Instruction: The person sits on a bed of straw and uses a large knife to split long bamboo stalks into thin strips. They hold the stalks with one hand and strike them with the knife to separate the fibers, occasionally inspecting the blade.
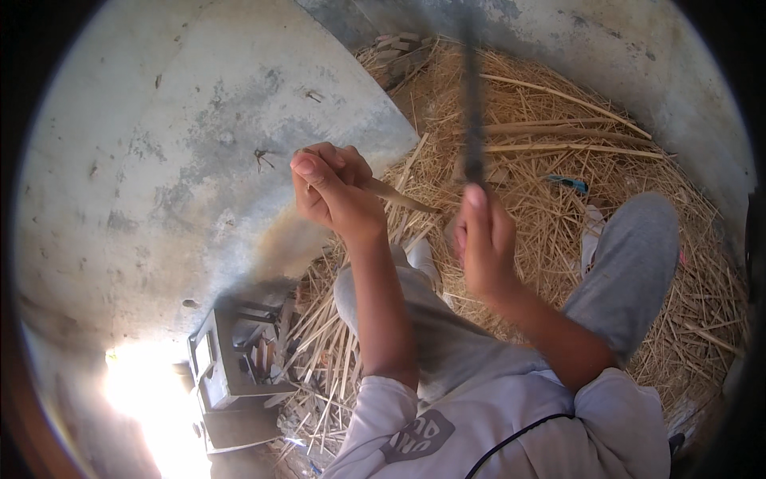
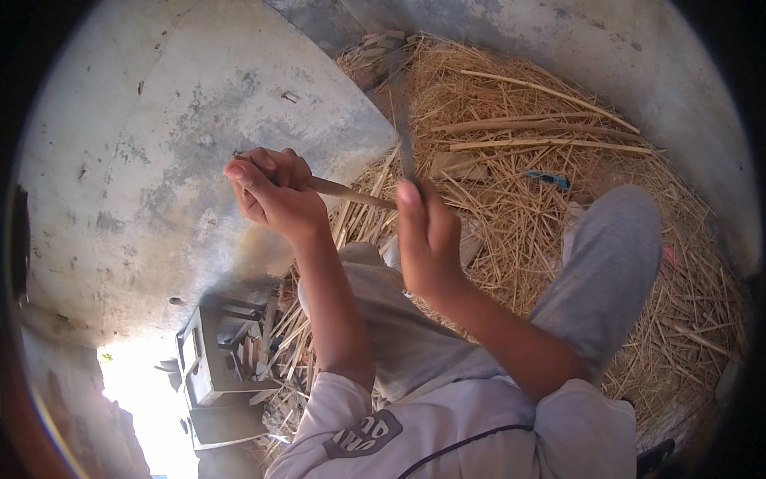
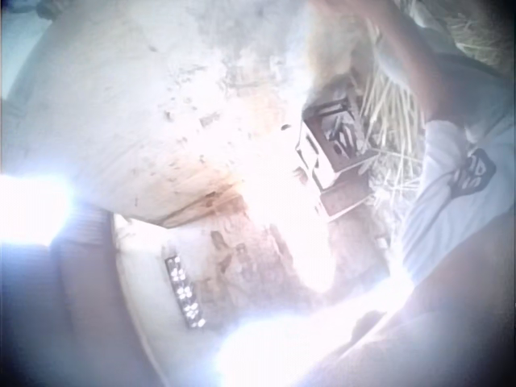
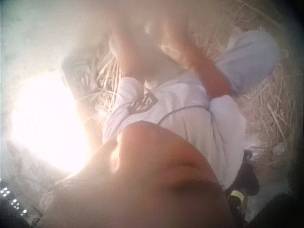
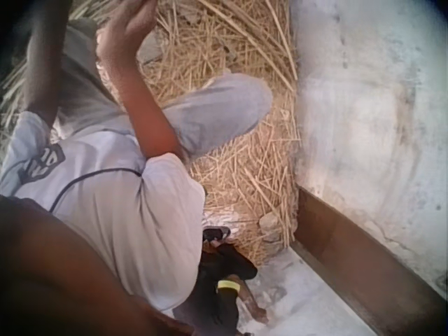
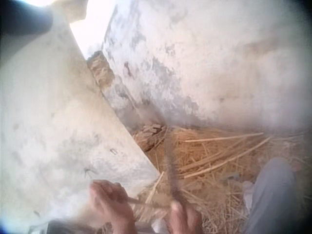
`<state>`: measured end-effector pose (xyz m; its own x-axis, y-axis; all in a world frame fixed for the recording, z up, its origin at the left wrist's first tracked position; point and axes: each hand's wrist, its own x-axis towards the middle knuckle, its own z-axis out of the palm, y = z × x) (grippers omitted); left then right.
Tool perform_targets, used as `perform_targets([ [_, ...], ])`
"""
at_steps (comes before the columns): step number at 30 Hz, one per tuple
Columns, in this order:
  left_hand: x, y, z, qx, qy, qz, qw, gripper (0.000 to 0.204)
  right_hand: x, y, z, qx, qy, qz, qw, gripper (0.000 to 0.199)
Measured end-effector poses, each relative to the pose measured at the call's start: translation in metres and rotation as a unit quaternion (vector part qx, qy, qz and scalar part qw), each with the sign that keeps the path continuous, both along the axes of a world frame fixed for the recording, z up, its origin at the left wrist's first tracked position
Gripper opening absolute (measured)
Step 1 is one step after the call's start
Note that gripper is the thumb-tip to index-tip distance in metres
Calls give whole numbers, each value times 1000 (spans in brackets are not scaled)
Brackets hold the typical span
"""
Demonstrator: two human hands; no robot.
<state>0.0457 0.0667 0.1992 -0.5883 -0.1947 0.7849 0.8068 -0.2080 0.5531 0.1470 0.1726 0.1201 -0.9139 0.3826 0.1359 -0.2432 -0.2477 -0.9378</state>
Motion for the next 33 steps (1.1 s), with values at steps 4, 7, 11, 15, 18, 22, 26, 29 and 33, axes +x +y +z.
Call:
perform_targets([
  [4, -11, 13, 9, 111, -94, 5, 989, 51, -13, -35, -88, 135, -151, 165, 965, 51],
  [7, -8, 1, 4, 21, -27, 1, 999, 52, -8, -25, -74, 103, -195, 190, 957, 51],
  [11, -12, -13, 1, 17, -10, -19, 1000, 48, 0, -23, -42, 58, 22, 65, 996, 57],
  [15, -14, -9, 5, 36, -15, 12, 999, 49, -21, -39, -106, 128, -297, 264, 909, 59],
  [18, -17, -5, 9, 35, -13, 18, 999, 51, -19, 1, -144, 153, -355, 217, 896, 54],
  [22, -2, 6, 12, 24, 15, 41, 999, 50, -26, 35, -121, 143, -279, 88, 946, 54],
  [26, 44, 10, 64, 24, 52, 3, 998, 49, -8, 63, -71, 78, -224, 74, 969, 53],
  [29, 67, 20, 95, 31, 36, -18, 999, 51, 9, 74, -39, -1, -186, 68, 980, 52],
  [33, 63, 48, 78, 38, -11, 15, 999, 53, 22, 82, -23, -12, -169, 64, 984, 50],
])
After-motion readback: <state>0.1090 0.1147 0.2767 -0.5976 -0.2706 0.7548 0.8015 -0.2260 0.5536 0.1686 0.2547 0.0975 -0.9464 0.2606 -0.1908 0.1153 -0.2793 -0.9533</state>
